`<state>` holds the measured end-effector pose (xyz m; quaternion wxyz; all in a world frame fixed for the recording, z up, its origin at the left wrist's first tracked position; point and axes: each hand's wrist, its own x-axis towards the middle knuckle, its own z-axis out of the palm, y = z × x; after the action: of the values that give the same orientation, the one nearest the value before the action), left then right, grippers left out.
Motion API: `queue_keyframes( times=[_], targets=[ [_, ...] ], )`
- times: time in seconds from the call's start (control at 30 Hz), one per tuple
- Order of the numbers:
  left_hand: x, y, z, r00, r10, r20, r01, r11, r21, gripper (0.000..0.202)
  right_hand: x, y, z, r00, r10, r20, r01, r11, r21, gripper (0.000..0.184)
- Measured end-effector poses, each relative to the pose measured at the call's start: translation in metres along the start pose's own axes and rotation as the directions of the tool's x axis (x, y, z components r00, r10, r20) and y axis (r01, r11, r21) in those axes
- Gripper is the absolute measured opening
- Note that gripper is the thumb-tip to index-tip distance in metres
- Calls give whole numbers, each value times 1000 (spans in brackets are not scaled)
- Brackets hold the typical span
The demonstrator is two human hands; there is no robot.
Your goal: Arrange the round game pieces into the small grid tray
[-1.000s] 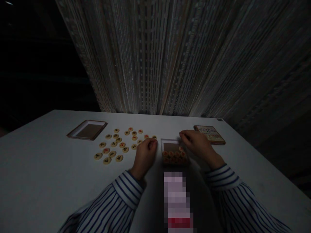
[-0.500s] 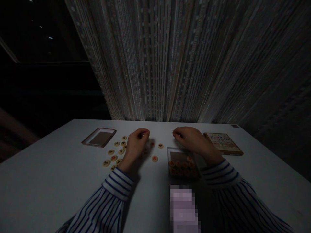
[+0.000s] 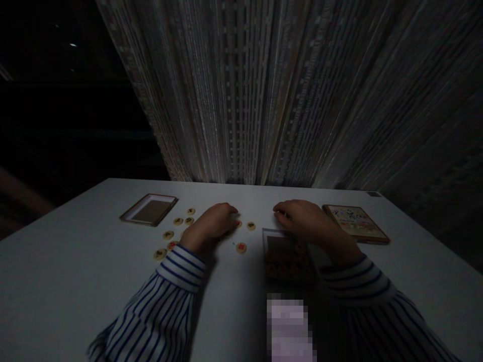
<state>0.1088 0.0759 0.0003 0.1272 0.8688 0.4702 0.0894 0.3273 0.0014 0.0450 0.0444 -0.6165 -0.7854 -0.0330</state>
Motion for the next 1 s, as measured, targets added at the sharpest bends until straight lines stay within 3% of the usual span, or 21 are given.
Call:
queue_keyframes(
  times=[0.17, 0.47, 0.73, 1.0],
  targets=[
    [-3, 9, 1, 998, 6, 55, -8, 999, 32, 36, -1, -1, 1, 1000, 1, 29, 0, 1000, -24, 34],
    [-2, 9, 11, 998, 58, -9, -58, 998, -25, 17, 0, -4, 0, 999, -12, 48, 13, 1000, -13, 33],
    [-1, 7, 15, 991, 126, -35, -124, 991, 59, 21, -2, -7, -3, 999, -23, 50, 24, 999, -31, 33],
    [-3, 10, 7, 993, 54, -104, -51, 998, 33, 24, -3, -8, -3, 999, -26, 40, 27, 999, -36, 33]
  ],
)
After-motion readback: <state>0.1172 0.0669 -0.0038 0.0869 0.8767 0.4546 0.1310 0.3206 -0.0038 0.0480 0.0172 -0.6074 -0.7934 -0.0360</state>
